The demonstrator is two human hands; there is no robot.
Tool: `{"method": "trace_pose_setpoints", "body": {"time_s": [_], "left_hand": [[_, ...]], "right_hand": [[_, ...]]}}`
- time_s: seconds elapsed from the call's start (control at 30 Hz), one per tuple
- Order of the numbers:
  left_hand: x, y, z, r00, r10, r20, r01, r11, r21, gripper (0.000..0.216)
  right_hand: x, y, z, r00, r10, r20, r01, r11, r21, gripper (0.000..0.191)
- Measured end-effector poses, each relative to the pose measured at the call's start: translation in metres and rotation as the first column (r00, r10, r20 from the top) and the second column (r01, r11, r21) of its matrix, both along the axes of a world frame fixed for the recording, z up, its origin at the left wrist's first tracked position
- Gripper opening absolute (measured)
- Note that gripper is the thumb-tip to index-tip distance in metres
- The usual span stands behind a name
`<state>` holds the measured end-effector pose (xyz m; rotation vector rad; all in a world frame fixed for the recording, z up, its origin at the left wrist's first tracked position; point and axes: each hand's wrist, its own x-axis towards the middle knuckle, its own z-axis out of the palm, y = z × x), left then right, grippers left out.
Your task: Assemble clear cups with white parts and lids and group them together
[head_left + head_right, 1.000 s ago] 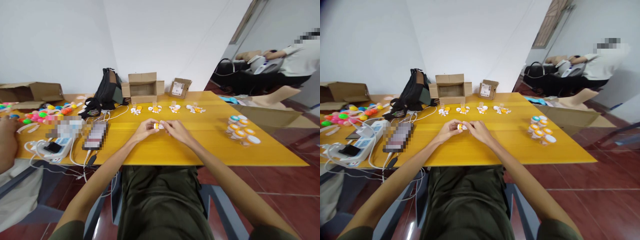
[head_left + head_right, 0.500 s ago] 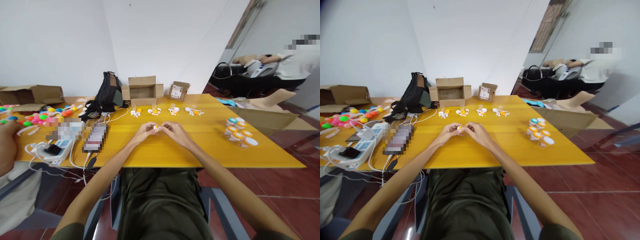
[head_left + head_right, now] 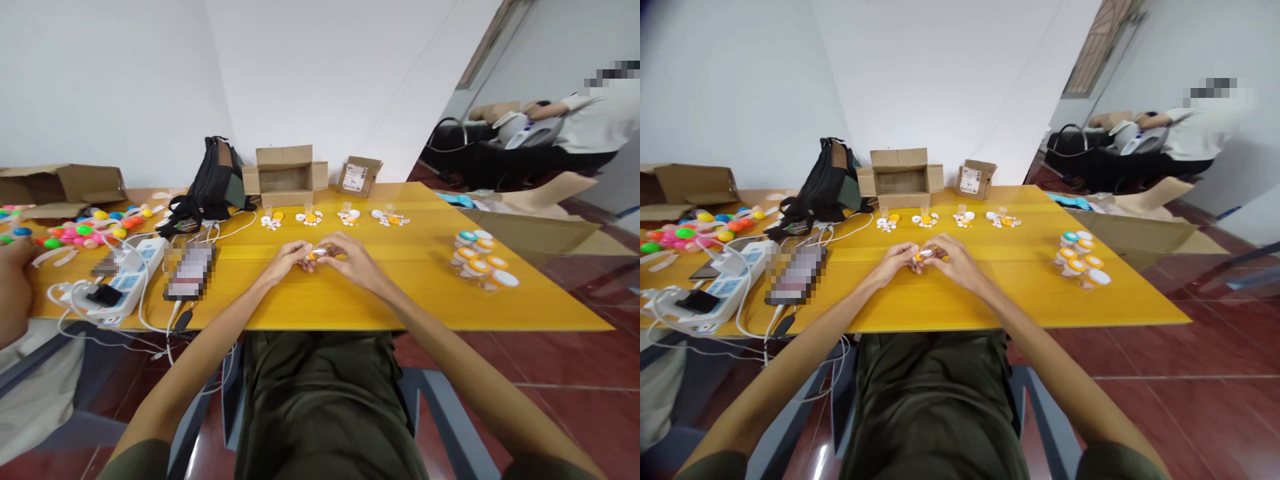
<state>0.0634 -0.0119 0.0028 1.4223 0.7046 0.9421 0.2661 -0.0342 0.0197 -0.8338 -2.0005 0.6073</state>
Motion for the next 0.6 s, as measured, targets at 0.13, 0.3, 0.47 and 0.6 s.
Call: {"method": "trace_pose_setpoints", "body": {"time_s": [0.13,0.3,0.47,0.6], "left_hand": [[-0.0006,-0.0013,0.0015,0.999,0.032,0.004,-0.032,0.999,0.028,0.049],[-0.0007,-0.0032,0.0038,1.000,0.026,0.003,-0.026,0.998,0.059,0.050],[-0.0009,-0.0028,0.0009,1.000,0.022,0.003,-0.022,0.998,0.055,0.051],[0.0004,-0.0018,-0.0025,0.999,0.031,0.039,-0.033,0.997,0.064,0.050]], "right_hand": [[0.0001,0.0011,-0.0027,0.997,-0.014,-0.080,0.004,0.991,-0.134,0.020],[-0.0008,-0.0016,-0.0005,0.993,-0.099,-0.057,0.087,0.977,-0.195,0.025],[-0.0037,-0.0035,0.0037,0.992,-0.121,-0.041,0.106,0.958,-0.268,0.038],[-0.0056,-0.0045,0.0054,0.989,-0.147,-0.012,0.136,0.942,-0.306,0.051]]}}
